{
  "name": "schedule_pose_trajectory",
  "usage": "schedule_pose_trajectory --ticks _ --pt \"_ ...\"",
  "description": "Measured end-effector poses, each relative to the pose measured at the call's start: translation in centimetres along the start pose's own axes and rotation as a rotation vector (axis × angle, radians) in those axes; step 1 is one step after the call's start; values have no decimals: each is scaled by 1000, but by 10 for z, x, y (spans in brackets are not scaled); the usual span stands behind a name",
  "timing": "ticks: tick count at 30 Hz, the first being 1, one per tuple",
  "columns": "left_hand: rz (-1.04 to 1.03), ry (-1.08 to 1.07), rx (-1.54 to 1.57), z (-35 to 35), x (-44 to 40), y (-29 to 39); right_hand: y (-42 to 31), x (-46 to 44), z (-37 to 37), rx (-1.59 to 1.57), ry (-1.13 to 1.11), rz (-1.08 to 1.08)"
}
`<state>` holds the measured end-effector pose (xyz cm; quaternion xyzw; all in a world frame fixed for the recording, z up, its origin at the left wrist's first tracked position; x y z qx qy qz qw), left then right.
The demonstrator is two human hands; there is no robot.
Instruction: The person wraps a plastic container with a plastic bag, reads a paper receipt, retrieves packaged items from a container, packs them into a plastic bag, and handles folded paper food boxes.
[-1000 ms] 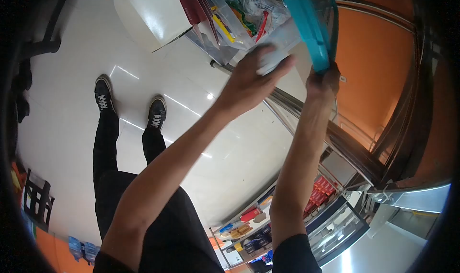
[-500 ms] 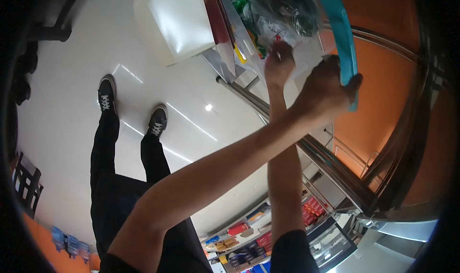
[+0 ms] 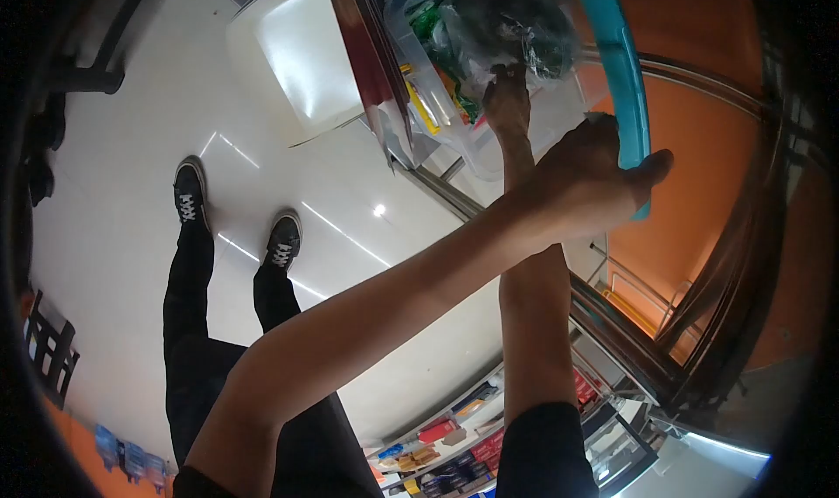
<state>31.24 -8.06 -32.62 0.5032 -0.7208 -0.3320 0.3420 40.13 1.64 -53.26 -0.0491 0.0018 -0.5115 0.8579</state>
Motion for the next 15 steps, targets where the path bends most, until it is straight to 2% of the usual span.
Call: schedule_pose_trajectory --ticks 1,3,4,5,7,9,12,14,15 --pt "-9 7 26 -2 0 0 -7 -5 3 -3 4 -1" --pt "-12 18 44 0 1 -4 -32 -16 -11 -11 -204 -18" --pt "-23 21 11 1 2 -2 -24 -23 -37 74 -217 79" --pt "-38 24 -26 2 2 0 -23 -29 -46 67 -210 76" --pt "-39 74 -56 5 3 -1 0 -42 -56 130 -139 -166" --pt "-43 120 -86 8 4 -2 -3 -51 -60 152 -131 -182" --pt "-72 140 -89 11 3 -1 8 -56 -64 168 -135 19" --pt "-77 133 -159 11 3 1 13 -44 -40 186 10 56" --pt "-73 139 -149 12 3 3 17 -39 -33 189 -1 60"
Point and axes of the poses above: each hand's wrist, its own x-axis away from the middle knuckle, its own z-axis out of the back of the hand, y = z × x, the point moved 9 cm from there along -x, towards the middle knuckle, and after that the axes turned 5 degrees about -x, right-handed, at the moved point
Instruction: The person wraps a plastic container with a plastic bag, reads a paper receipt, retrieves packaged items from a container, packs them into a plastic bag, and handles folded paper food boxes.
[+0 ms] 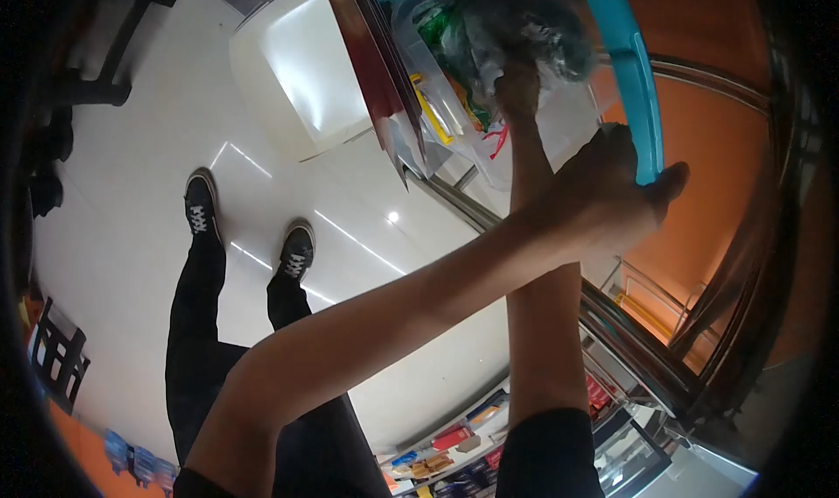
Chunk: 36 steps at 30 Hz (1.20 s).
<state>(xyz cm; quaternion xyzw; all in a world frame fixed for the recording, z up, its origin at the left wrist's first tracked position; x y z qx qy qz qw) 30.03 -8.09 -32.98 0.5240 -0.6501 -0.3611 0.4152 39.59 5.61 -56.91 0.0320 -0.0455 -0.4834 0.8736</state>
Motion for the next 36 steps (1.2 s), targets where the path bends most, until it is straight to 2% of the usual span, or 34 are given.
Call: schedule_pose_trajectory --ticks 3,5,6,7,9,10,12,13,15,16,18,19,22,25,27,28,30,31,32,34,36 --pt "30 -174 53 -11 -2 11 6 14 87 -68 244 -172" --pt "31 -191 70 -27 -9 10 -8 31 139 -155 422 -212" --pt "31 -198 76 -40 -15 7 -14 33 153 -154 420 -212" --pt "-170 -38 -133 -62 -30 1 -12 42 171 -267 533 -253" --pt "-372 125 -341 -64 -30 18 -17 57 202 -459 675 -358" --pt "-225 124 -213 -47 -30 22 -26 67 211 -456 673 -357" --pt "-82 127 -84 -34 -30 24 -38 74 204 -540 399 -412" --pt "-61 46 -65 -41 -34 21 -41 83 208 -542 400 -411" --pt "-41 -36 -50 -51 -36 17 -55 88 174 -965 53 -372" --pt "-174 70 -238 -47 -34 25 -54 88 175 -967 55 -373" --pt "-307 175 -424 -51 -32 30 -42 89 195 -859 234 -345" --pt "-202 34 -381 -46 -29 27 -27 88 208 -622 350 -384" --pt "36 -75 25 -48 -26 14 -8 77 196 -588 416 -448" --pt "-113 -94 -225 -58 -27 25 18 77 189 -529 516 -534" --pt "62 -163 79 -56 -23 19 -31 64 220 -235 534 -240" --pt "122 -182 179 -58 -21 16 -62 56 226 -58 532 30" --pt "139 -181 238 -61 -21 16 -76 29 221 50 476 120" --pt "144 -182 256 -60 -21 16 -53 13 195 49 479 116" --pt "144 -186 241 -56 -21 19 3 -11 143 -185 356 -54" --pt "140 -189 228 -60 -23 19 31 -17 113 -413 227 -220" --pt "143 -94 231 -57 -25 16 42 0 60 -340 -268 -470"
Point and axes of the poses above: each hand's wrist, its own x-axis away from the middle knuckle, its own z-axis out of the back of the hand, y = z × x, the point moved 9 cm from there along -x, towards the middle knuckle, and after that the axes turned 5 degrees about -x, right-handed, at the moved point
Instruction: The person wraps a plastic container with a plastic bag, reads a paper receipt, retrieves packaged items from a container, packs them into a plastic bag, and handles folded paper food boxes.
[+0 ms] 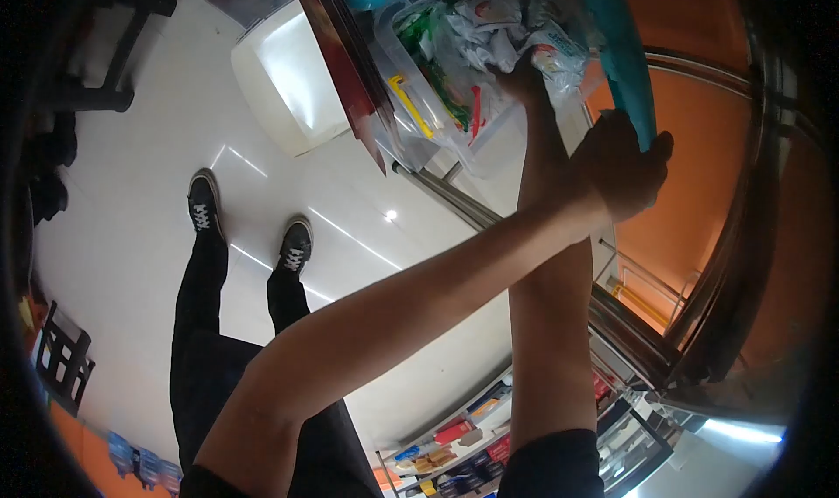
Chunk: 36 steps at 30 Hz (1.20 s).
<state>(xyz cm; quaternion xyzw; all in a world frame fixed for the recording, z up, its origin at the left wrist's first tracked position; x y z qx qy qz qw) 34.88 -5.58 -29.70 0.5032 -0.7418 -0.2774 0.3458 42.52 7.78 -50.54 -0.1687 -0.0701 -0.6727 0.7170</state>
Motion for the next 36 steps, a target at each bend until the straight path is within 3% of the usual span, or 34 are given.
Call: schedule_pose_trajectory --ticks 1,2,4,6,7,8,10,11,13,14,16,17,18,19,21,22,25,27,28,32,34,35,36 --pt "-2 31 -2 4 1 -1 -10 0 -9 281 -48 128" --pt "-31 84 -86 7 3 2 -7 -3 -7 279 -47 128" --pt "-66 144 -172 9 9 5 -26 0 37 475 417 246" --pt "-102 276 -239 18 13 9 -1 -27 56 382 477 267" --pt "-168 177 -332 16 9 13 12 -41 65 335 506 280" --pt "-173 180 -340 21 8 13 36 -51 60 211 289 88" --pt "-133 124 -322 21 8 12 66 -63 29 136 137 -67" --pt "-116 108 -307 22 10 12 80 -72 -6 352 101 152" --pt "-19 45 -143 25 13 9 63 -48 -30 560 -12 186" --pt "-23 51 -134 27 12 12 19 -6 -30 552 -82 0" --pt "-31 14 -110 24 12 14 -54 42 -28 747 -116 178" --pt "-30 14 -109 24 11 15 -84 60 -14 702 175 392" --pt "-17 10 -110 24 10 16 -84 56 -11 702 174 392" --pt "-6 6 -112 24 9 17 -97 53 -6 706 240 613" --pt "-40 35 -126 24 7 15 -58 2 -8 418 288 821" --pt "-72 62 -141 25 7 15 -64 0 -3 536 57 719" --pt "-34 69 -95 26 10 10 8 -55 17 284 238 453" --pt "-61 126 -136 26 13 10 13 -38 27 266 4 123" --pt "-91 183 -175 28 14 13 17 -38 30 266 4 123" --pt "-153 211 -337 26 12 15 15 -50 7 1005 27 407" --pt "-81 195 -268 24 12 9 10 -52 -6 741 -135 455" --pt "-223 314 -272 29 14 18 2 -50 -5 606 -179 433" --pt "-219 317 -266 26 12 13 -5 -48 -5 474 -219 409"
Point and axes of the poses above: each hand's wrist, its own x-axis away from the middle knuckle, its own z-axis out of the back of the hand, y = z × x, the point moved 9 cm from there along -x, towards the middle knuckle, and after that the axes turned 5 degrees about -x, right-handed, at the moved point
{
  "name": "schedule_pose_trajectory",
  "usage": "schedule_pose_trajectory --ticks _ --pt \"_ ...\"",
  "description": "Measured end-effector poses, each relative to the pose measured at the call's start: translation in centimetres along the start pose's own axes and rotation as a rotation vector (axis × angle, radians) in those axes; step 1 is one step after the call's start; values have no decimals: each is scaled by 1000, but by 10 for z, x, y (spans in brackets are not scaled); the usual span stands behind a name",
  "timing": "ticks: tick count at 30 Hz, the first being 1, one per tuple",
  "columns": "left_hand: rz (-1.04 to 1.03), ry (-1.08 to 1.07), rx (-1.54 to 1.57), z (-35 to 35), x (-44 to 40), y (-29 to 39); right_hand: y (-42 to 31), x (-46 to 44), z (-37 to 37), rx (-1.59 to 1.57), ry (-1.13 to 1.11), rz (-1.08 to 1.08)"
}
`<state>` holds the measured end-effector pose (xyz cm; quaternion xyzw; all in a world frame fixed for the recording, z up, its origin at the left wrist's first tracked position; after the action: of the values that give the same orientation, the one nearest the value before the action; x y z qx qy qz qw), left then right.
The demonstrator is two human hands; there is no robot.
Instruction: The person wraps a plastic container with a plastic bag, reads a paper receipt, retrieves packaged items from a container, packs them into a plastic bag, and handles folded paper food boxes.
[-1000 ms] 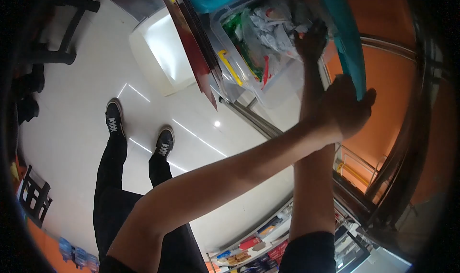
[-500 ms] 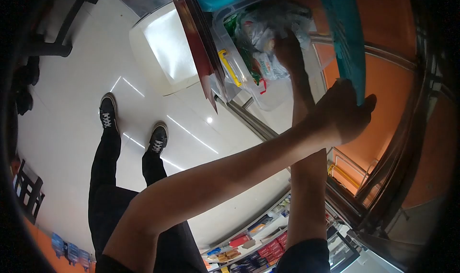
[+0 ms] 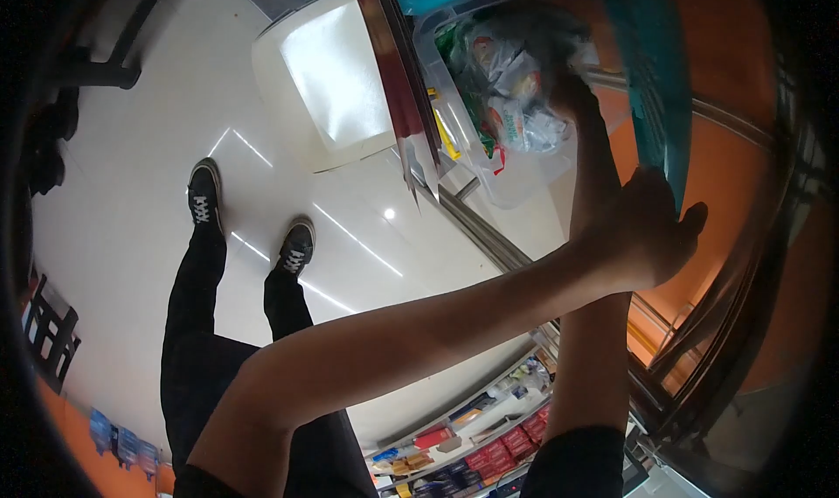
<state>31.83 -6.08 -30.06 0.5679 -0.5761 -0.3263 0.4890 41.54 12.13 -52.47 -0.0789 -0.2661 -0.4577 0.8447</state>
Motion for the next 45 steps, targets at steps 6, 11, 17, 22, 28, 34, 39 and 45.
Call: schedule_pose_trajectory --ticks 6,11,17,22,28,34,39,45 --pt "-45 -176 147 -5 -1 -3 81 22 26 141 205 -561" --pt "-167 -225 -9 -29 -5 2 109 51 29 292 234 -769" --pt "-24 -299 158 -8 -5 -2 65 14 -17 270 38 81" --pt "-29 -300 153 -4 -1 -10 44 17 -3 516 -38 -305" --pt "-28 -302 167 -3 -1 -13 72 -23 -43 516 106 147" --pt "-27 -305 171 -1 1 -11 67 -13 -34 505 -40 -33" --pt "-23 -304 171 1 3 -9 77 -8 -35 514 -83 -104" --pt "-28 -302 169 2 3 -11 88 8 -58 487 -157 -324"
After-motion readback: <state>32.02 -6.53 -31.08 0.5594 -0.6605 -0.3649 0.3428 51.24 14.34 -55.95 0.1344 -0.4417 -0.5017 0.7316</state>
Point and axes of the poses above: each hand's wrist, its own x-axis away from the middle knuckle, its own z-axis out of the back of the hand, y = z × x, the point moved 9 cm from there along -x, towards the middle knuckle, and after that the axes turned 5 degrees about -x, right-handed, at the moved point
